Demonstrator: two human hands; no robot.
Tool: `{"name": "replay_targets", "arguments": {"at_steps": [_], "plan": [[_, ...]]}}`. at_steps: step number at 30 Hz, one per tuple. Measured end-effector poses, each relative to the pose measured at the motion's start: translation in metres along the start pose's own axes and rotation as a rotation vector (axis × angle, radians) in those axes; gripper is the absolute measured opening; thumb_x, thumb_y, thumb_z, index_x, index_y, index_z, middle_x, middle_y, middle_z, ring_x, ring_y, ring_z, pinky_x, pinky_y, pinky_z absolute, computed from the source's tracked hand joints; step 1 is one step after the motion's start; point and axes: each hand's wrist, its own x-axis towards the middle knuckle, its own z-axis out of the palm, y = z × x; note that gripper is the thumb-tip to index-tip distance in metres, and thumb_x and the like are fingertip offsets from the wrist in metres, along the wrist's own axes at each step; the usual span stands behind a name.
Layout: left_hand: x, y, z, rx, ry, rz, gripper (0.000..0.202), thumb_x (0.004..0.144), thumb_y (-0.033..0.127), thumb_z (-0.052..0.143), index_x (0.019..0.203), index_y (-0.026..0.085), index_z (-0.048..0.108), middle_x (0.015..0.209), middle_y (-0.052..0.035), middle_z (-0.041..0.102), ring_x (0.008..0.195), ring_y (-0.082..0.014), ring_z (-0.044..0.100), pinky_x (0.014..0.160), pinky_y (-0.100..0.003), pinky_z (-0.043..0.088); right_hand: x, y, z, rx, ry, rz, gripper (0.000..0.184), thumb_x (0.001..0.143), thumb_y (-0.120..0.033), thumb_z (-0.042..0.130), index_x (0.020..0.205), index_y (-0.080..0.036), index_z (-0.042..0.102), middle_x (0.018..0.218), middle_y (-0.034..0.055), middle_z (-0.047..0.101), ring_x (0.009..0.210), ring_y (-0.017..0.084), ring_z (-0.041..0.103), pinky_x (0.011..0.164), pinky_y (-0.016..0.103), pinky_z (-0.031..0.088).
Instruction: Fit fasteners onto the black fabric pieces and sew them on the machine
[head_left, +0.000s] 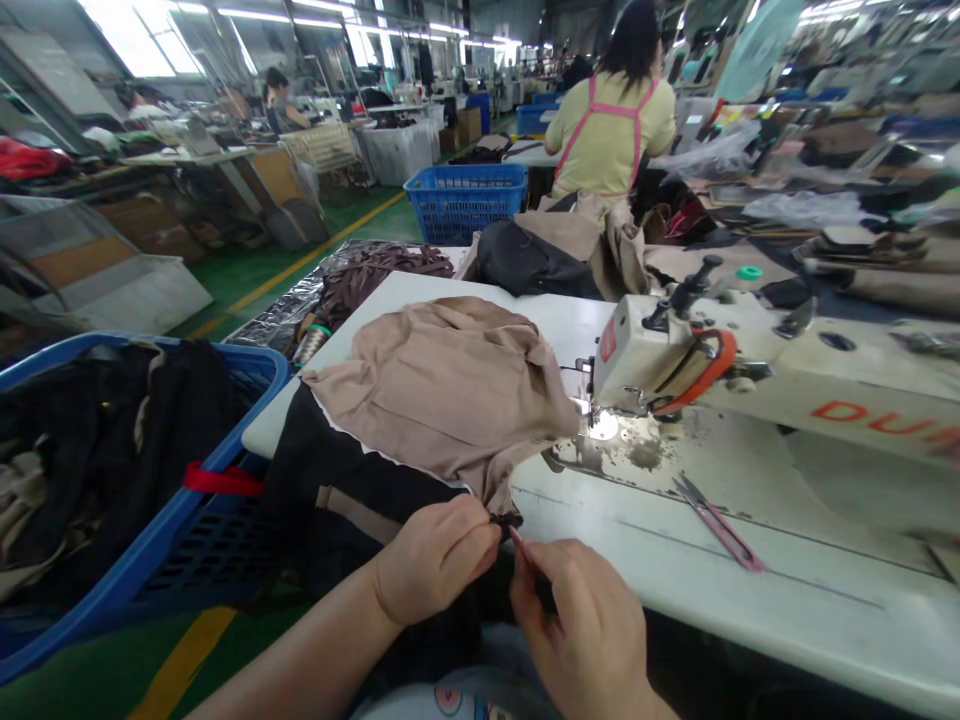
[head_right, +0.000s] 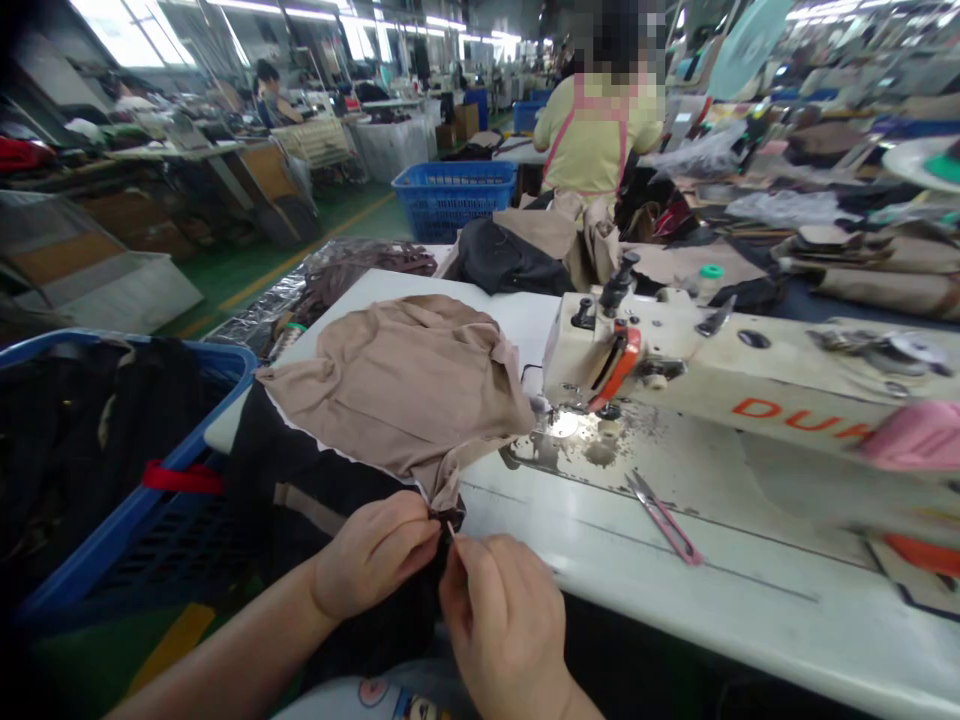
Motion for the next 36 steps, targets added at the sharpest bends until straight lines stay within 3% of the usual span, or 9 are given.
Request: {"name": "replay_targets", "arguments": {"at_steps": [4,10,14,16,18,21,25,30,36], "plan": [[-0.005,-0.002,0.001,0.005,-0.003,0.009,0.013,0.096,0.011,0.06,0.108,0.012,0.061,0.087,-0.0083,0.068,0.08,-0.0195,0.066,0.07,-0.033,0.061,-0.003,0.0,-0.002,0.079,-0.018,0.071,0.01,0.092,-0.01,0.059,0.09,-0.02,0.06,0.069,-0.0005,0.059,0.061,0.015,0.055,0.06,0.03,0.043],[-0.011,-0.003,0.003,0.005,-0.025,0.03,0.015,0.095,0.009,0.061,0.109,0.012,0.063,0.089,-0.0088,0.068,0.083,-0.0194,0.067,0.076,-0.034,0.063,-0.002,0.02,-0.008,0.476,0.058,0.552,0.009,0.095,-0.02,0.059,0.086,-0.021,0.057,0.078,0.001,0.063,0.072,0.016,0.062,0.065,0.027,0.05],[-0.009,-0.001,0.001,0.028,-0.028,0.069,0.014,0.095,0.008,0.059,0.107,0.01,0.065,0.09,-0.01,0.07,0.082,-0.0193,0.068,0.078,-0.034,0.064,-0.004,0.037,-0.002,0.851,0.015,0.715,0.01,0.097,-0.023,0.052,0.087,-0.021,0.053,0.076,0.0025,0.066,0.073,0.019,0.069,0.065,0.029,0.055],[-0.009,0.0,0.0,0.046,-0.024,0.086,0.016,0.095,0.008,0.058,0.109,0.009,0.065,0.091,-0.0109,0.07,0.084,-0.02,0.069,0.081,-0.035,0.064,-0.005,0.04,0.002,0.897,-0.033,0.696,0.009,0.096,-0.023,0.049,0.089,-0.021,0.055,0.07,-0.0002,0.062,0.061,0.017,0.063,0.054,0.027,0.051],[-0.01,-0.001,0.0,0.054,-0.016,0.089,0.018,0.096,0.008,0.057,0.111,0.009,0.065,0.093,-0.0113,0.07,0.087,-0.0207,0.069,0.084,-0.037,0.064,-0.005,0.039,0.004,0.776,-0.075,0.621,0.008,0.094,-0.023,0.053,0.095,-0.021,0.061,0.068,-0.0026,0.056,0.056,0.014,0.055,0.049,0.025,0.045],[-0.014,-0.001,0.001,0.042,-0.014,0.064,0.021,0.096,0.009,0.058,0.117,0.008,0.064,0.096,-0.0121,0.07,0.091,-0.0217,0.069,0.085,-0.038,0.064,0.001,0.033,0.003,0.506,-0.09,0.418,0.009,0.091,-0.019,0.063,0.097,-0.023,0.068,0.069,-0.0039,0.049,0.059,0.013,0.052,0.053,0.024,0.044],[-0.018,-0.001,0.001,0.023,-0.018,0.049,0.023,0.094,0.007,0.061,0.117,0.006,0.064,0.096,-0.0127,0.07,0.094,-0.0225,0.069,0.085,-0.038,0.064,0.011,0.029,0.002,0.346,-0.092,0.218,0.012,0.094,-0.015,0.061,0.096,-0.023,0.07,0.073,-0.0022,0.054,0.06,0.012,0.053,0.054,0.024,0.044],[-0.014,0.002,-0.002,0.015,-0.024,0.038,0.024,0.093,0.006,0.063,0.116,0.007,0.063,0.095,-0.0117,0.069,0.092,-0.0217,0.069,0.084,-0.036,0.063,0.01,0.029,0.009,0.337,-0.069,0.207,0.011,0.095,-0.015,0.061,0.098,-0.021,0.07,0.069,-0.0034,0.051,0.058,0.012,0.053,0.054,0.024,0.044],[-0.001,0.009,-0.006,-0.02,0.062,-0.133,0.019,0.09,0.006,0.065,0.108,0.012,0.06,0.091,-0.0098,0.069,0.083,-0.0193,0.066,0.073,-0.032,0.06,0.003,0.026,0.015,0.42,-0.052,0.299,0.012,0.093,-0.014,0.061,0.09,-0.022,0.069,0.064,-0.0056,0.043,0.058,0.013,0.05,0.054,0.024,0.043]]}}
